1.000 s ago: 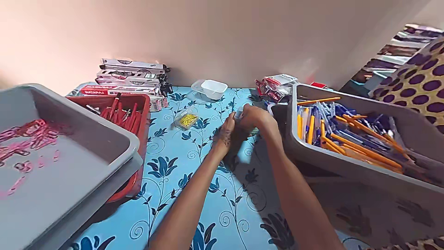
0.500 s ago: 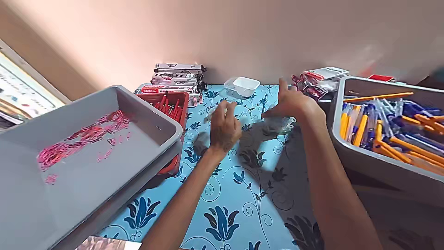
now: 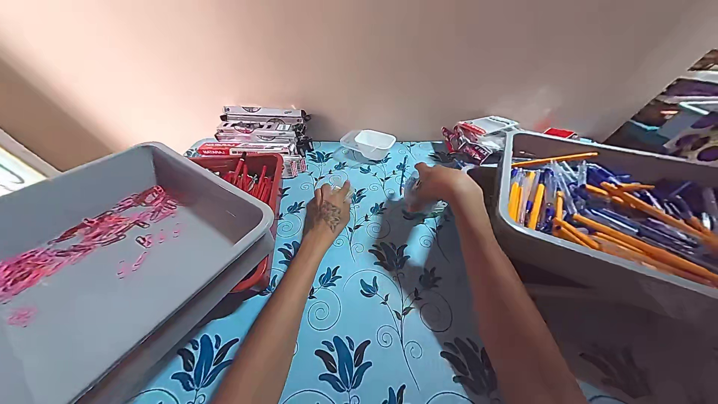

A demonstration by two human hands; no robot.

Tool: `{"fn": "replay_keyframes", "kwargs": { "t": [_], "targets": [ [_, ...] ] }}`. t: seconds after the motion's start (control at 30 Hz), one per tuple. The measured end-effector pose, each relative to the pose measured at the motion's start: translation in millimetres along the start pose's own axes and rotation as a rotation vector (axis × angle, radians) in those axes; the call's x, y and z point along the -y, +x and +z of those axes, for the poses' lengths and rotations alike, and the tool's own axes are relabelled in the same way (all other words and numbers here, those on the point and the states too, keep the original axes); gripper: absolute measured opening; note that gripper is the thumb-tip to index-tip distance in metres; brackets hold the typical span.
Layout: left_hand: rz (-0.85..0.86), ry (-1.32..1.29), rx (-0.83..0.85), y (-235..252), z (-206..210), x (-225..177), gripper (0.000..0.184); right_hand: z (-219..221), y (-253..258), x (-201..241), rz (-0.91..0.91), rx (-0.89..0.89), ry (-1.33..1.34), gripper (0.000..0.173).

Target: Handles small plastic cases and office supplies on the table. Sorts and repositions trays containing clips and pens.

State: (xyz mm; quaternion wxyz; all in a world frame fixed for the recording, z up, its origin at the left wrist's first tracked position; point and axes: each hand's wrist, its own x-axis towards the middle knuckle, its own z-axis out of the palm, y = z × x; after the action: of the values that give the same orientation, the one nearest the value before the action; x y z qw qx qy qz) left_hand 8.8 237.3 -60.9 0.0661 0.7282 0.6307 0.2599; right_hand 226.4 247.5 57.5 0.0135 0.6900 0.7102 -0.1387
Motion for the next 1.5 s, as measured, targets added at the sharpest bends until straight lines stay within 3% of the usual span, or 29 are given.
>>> {"fn": "replay_keyframes", "kwargs": {
  "t": [0.07,0.17,0.27,0.4,0.47,0.57,0.77,0.93,1.03,1.3,1.5],
  "targets": [
    [0.087,-0.08,-0.016,-11,4,-5,0.042,10,0,0,0.035,-0.011,-0.025,0.09],
    [0.183,-0.18,0.147,-13,4,-18,0.045,10,-7,8,0.087,-0.018,-0.098,0.074],
    [0.258,-0.231,0.272,-9,2,-26,0.047,9,-4,11,0.096,-0.018,-0.133,0.08],
    [0.317,-0.277,0.256,-8,4,-23,0.049,12,-3,5,0.06,-0.041,-0.15,0.078],
    [0.272,-0.348,0.279,-7,-3,-23,0.056,14,-5,4,0.085,-0.076,-0.155,0.077],
    [0.311,-0.422,0.242,-6,-7,-20,0.05,10,-9,10,0.143,-0.049,-0.208,0.082],
    [0.296,-0.437,0.266,-7,-9,-17,0.05,7,5,0,0.079,-0.007,-0.189,0.081],
    [0.3,-0.449,0.255,-5,-7,-16,0.05,7,-8,8,0.168,-0.045,-0.19,0.076],
    [0.296,-0.435,0.276,-5,-8,-17,0.051,9,-10,10,0.194,-0.034,-0.188,0.083],
    [0.26,-0.402,0.251,-4,-4,-13,0.052,8,-2,-2,0.052,0.028,-0.174,0.083],
    [0.084,-0.494,0.243,-5,-11,-18,0.085,8,3,1,0.039,0.018,-0.212,0.075]
  ]
}}
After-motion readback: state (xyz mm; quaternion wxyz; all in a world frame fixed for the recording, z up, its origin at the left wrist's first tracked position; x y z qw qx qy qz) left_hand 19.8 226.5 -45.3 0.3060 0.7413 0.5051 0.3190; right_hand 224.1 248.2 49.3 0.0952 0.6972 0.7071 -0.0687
